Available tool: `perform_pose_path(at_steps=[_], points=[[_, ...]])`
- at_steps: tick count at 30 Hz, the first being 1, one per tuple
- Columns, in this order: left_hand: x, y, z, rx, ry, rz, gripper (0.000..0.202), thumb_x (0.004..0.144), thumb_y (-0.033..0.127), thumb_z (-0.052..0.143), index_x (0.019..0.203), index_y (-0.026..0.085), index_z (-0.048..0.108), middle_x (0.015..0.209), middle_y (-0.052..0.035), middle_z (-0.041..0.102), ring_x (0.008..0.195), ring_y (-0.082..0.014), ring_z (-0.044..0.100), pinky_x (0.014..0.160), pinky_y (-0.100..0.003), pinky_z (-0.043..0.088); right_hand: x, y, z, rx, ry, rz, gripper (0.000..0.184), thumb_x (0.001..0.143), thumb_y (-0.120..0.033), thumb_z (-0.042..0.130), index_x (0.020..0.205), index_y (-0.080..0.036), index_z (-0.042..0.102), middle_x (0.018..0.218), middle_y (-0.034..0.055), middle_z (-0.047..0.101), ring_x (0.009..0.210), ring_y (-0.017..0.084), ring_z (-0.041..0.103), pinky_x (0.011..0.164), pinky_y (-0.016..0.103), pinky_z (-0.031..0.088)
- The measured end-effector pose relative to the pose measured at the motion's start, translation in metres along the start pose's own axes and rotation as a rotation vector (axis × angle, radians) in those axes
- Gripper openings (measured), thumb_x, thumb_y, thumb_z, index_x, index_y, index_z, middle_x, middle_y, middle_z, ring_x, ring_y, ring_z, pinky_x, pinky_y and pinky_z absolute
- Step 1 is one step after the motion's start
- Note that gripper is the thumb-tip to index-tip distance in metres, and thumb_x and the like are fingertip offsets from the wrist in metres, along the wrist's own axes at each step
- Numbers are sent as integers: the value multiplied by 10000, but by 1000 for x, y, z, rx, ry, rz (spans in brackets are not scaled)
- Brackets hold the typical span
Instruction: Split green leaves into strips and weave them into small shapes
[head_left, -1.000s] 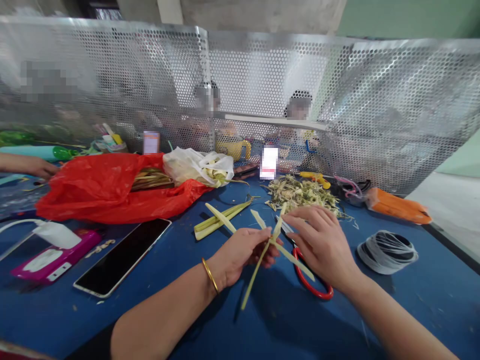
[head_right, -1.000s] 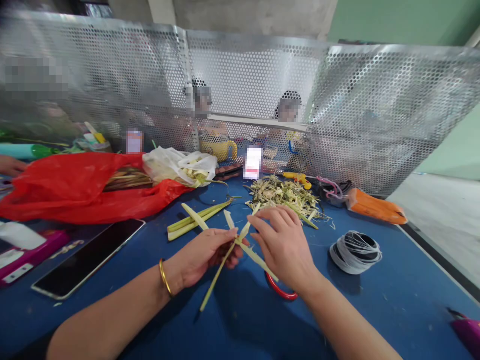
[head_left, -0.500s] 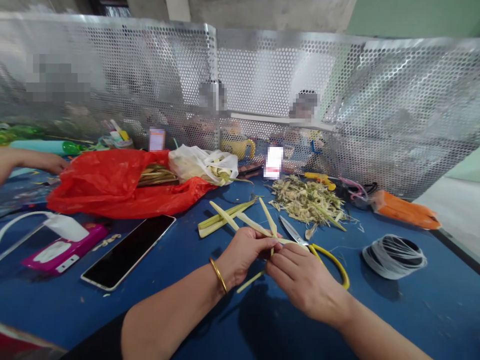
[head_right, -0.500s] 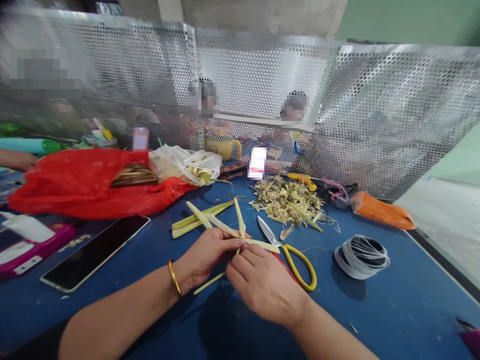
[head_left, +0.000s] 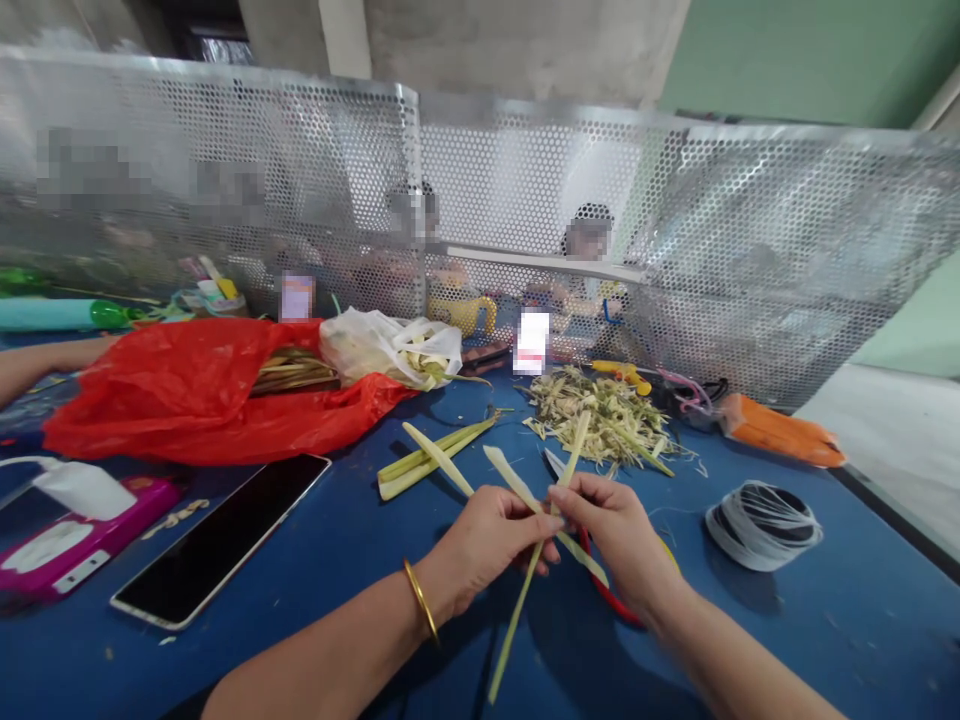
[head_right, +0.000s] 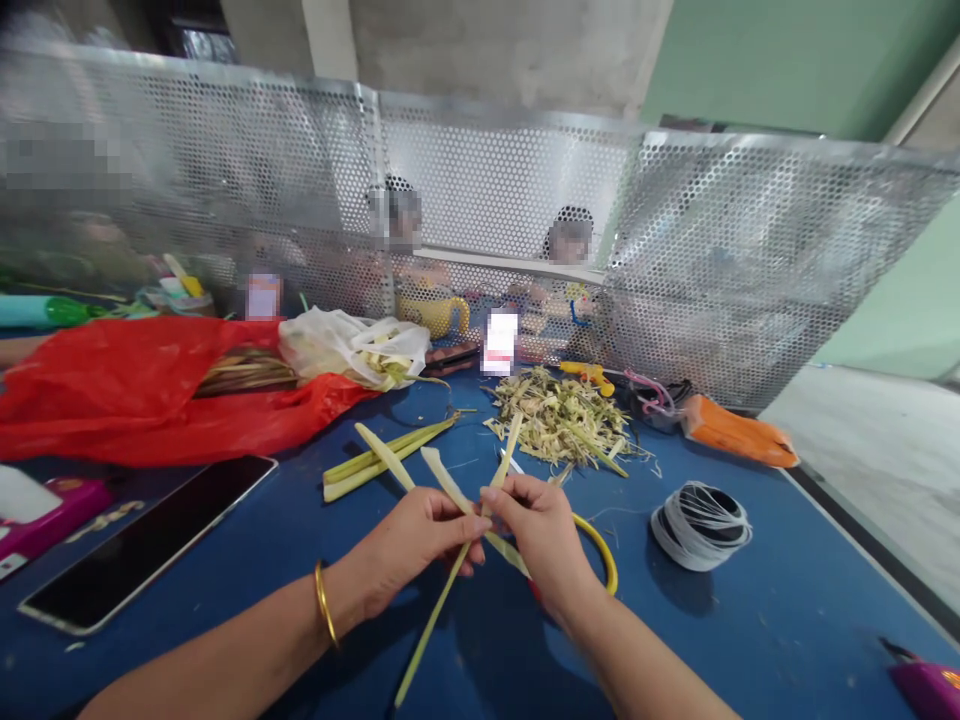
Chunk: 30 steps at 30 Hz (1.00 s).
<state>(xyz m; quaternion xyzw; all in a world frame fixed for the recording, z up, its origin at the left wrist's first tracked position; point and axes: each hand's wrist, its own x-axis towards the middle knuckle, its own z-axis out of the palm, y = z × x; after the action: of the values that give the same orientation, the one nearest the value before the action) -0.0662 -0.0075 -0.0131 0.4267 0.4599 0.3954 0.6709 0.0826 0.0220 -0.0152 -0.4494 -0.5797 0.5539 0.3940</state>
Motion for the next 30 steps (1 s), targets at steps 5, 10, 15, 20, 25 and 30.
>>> perform_pose_path(at_steps=[5, 10, 15, 20, 25, 30], points=[[-1, -3, -1, 39, 4, 40, 243, 690, 359, 703, 698, 116, 700, 602, -35, 659, 546, -105, 565, 561, -210, 416, 0, 7, 3, -66, 157, -105, 329, 753, -416, 656, 568, -173, 535, 513, -34, 496, 491, 99, 414, 488, 231, 339], [2, -3, -2, -38, 162, 94, 290, 702, 398, 692, 647, 113, 692, 601, -35, 649, 533, -90, 531, 518, -191, 368, 0, 0, -2, -349, 0, -236, 227, 859, -374, 532, 762, -182, 605, 690, 4, 611, 668, 150, 550, 628, 250, 416], [6, -1, -2, -152, 252, 68, 290, 642, 403, 743, 676, 119, 695, 621, -23, 643, 518, -95, 544, 529, -207, 403, -3, 1, -4, -551, -2, -301, 170, 867, -275, 504, 988, -206, 602, 769, 11, 643, 700, 160, 586, 639, 250, 433], [10, -4, -2, -58, 331, 100, 201, 605, 311, 749, 630, 120, 689, 541, -13, 617, 500, -126, 559, 519, -230, 414, -9, -2, -1, -678, 42, -415, 140, 865, -233, 488, 920, -213, 615, 792, 26, 657, 730, 169, 606, 655, 257, 437], [9, -3, -2, -128, 326, 111, 209, 638, 324, 739, 695, 126, 704, 635, -28, 672, 578, -132, 602, 572, -223, 444, -11, -6, 0, -561, 29, -350, 144, 863, -282, 510, 961, -210, 587, 768, 17, 658, 679, 159, 608, 628, 248, 448], [2, 3, 2, -86, 204, 116, 219, 788, 304, 608, 812, 114, 713, 754, -67, 708, 646, -129, 630, 586, -209, 449, -3, -5, -3, -348, -18, -193, 144, 834, -329, 553, 807, -197, 605, 747, 13, 658, 719, 167, 599, 669, 255, 447]])
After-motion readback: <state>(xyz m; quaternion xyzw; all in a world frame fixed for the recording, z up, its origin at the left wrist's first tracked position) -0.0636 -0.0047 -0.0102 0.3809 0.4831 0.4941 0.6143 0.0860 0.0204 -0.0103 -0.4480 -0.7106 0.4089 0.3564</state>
